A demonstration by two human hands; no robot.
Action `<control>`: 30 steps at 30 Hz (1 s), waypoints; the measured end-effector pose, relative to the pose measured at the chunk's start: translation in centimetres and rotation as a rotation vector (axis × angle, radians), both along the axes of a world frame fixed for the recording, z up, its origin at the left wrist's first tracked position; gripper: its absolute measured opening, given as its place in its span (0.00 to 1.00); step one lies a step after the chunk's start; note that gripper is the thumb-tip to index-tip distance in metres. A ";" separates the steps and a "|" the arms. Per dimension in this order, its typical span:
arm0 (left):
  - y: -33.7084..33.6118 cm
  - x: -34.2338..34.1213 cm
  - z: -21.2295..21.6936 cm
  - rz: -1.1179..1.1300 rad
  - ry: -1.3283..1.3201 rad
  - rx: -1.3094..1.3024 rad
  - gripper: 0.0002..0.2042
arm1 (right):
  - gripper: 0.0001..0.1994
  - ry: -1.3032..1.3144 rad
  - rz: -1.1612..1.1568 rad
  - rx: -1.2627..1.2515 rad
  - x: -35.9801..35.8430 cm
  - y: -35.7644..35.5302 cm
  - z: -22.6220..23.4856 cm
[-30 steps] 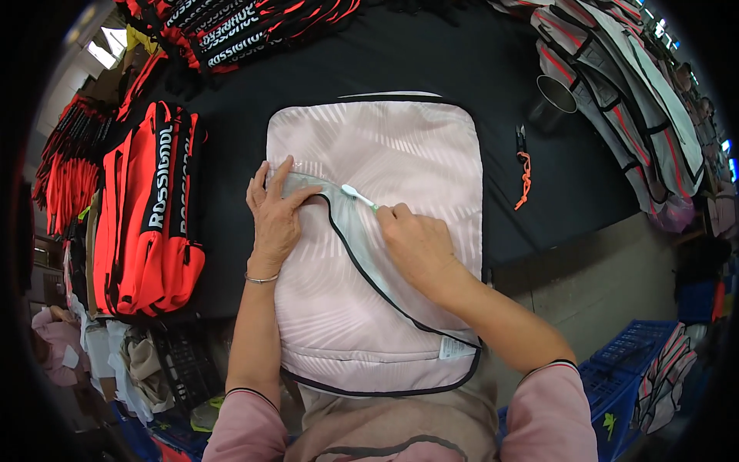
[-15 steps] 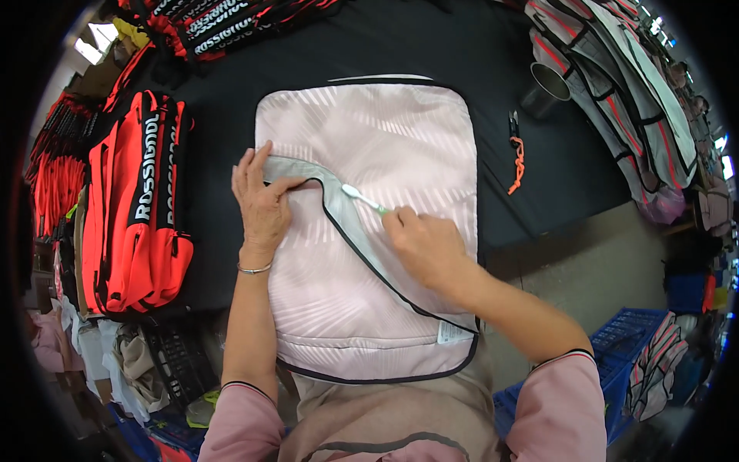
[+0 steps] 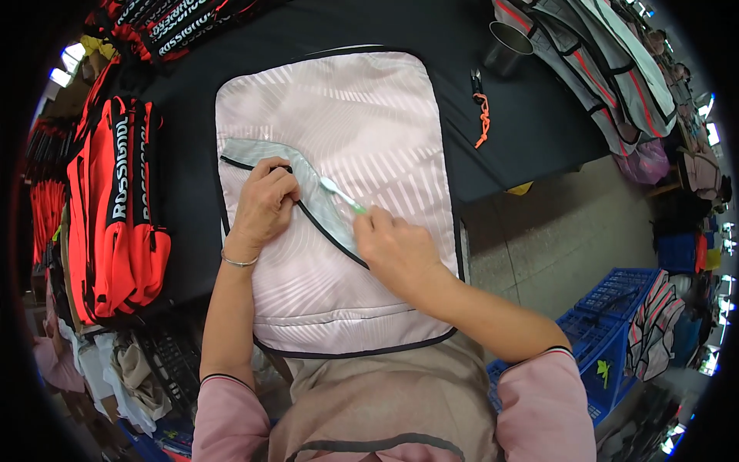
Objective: Inspecting and cleaning bags by trimming loose threads with clippers and brushing surfaces with a toothbrush before packing them.
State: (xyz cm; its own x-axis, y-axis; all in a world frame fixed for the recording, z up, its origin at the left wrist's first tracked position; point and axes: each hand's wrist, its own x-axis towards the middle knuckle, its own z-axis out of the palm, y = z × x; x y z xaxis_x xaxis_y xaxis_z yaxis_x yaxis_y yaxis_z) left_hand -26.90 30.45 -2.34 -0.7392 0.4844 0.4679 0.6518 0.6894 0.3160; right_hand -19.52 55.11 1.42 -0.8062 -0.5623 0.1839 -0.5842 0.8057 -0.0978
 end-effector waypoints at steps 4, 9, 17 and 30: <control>-0.4 0.6 -0.4 0.027 -0.027 0.042 0.07 | 0.08 -0.037 0.088 0.061 5.5 4.0 1.5; 0.4 0.9 0.5 0.028 0.087 -0.040 0.09 | 0.09 -0.095 0.038 0.062 4.7 4.6 2.2; 4.5 8.7 2.1 -0.285 -0.261 0.082 0.19 | 0.10 -0.121 0.117 0.140 8.0 9.5 0.8; 5.4 9.8 -0.4 -0.323 -0.223 -0.002 0.14 | 0.13 -0.139 0.217 0.081 5.5 15.8 0.2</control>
